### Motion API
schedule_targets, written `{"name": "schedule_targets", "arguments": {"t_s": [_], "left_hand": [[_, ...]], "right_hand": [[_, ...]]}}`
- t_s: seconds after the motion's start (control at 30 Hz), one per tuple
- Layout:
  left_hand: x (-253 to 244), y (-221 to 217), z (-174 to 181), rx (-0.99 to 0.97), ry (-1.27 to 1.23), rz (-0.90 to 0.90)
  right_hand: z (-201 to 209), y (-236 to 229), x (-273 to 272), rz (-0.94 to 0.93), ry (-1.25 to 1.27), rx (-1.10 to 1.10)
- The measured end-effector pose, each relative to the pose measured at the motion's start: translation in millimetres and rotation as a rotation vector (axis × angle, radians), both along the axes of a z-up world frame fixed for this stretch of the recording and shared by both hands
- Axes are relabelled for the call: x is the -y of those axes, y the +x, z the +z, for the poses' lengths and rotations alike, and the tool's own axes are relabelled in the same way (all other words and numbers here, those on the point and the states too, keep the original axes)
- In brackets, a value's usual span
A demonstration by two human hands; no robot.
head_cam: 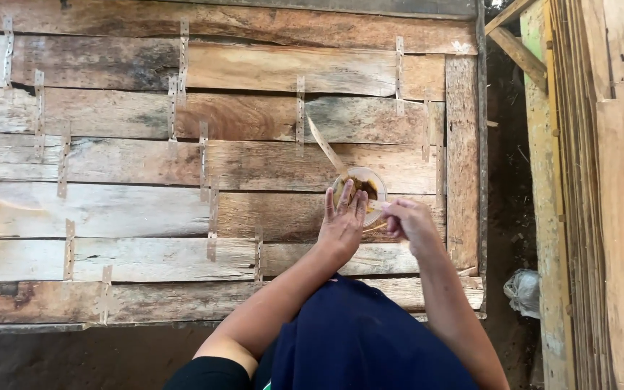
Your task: Applying adhesive to thin wooden veneer strips and pressing them onto a wooden board to create a patterned surface.
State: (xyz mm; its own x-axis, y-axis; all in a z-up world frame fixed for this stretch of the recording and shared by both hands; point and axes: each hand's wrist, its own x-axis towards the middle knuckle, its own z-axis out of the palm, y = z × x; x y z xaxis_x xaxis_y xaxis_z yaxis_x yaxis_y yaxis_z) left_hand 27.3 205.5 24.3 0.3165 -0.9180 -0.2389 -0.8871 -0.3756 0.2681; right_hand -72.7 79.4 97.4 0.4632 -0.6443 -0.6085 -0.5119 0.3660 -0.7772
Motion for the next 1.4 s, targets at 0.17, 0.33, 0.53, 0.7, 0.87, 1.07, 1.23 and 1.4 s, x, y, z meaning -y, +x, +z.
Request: {"name": "schedule_targets", "arguments": {"t_s": [0.17,0.33,0.53,0.7,0.87,1.07,1.23,1.4], "left_hand": [[5,5,18,-0.014,0.098,-0.017],[0,8,44,-0.020,0.138,-0.016],[0,9,52,-0.056,0.156,-0.004],[2,12,47,-0.092,0.199,-0.027],[3,7,57,-0.123,0.173,-0.031],[6,-1,175,-0.938,-0.074,0.065],[28,1,212,-1.708,-0.202,0.206],[61,20,187,-2.109,-0.433,0.912]], "right_hand": [[61,-17,7,-0.015,-0.047,0.052],[108,-31,6,-0.059,-0.094,0.130],[154,-50,3,-0.128,-0.146,0.256],[189,-81,7,-0.041,-0.158,0.407],[235,-107,14,0.211,-0.523,0.755],[214,-97,10,0.258,-0.416,0.647],[210,-91,-1,0.400,-0.395,0.586],[185,-104,-7,0.504,-0.250,0.391]]}}
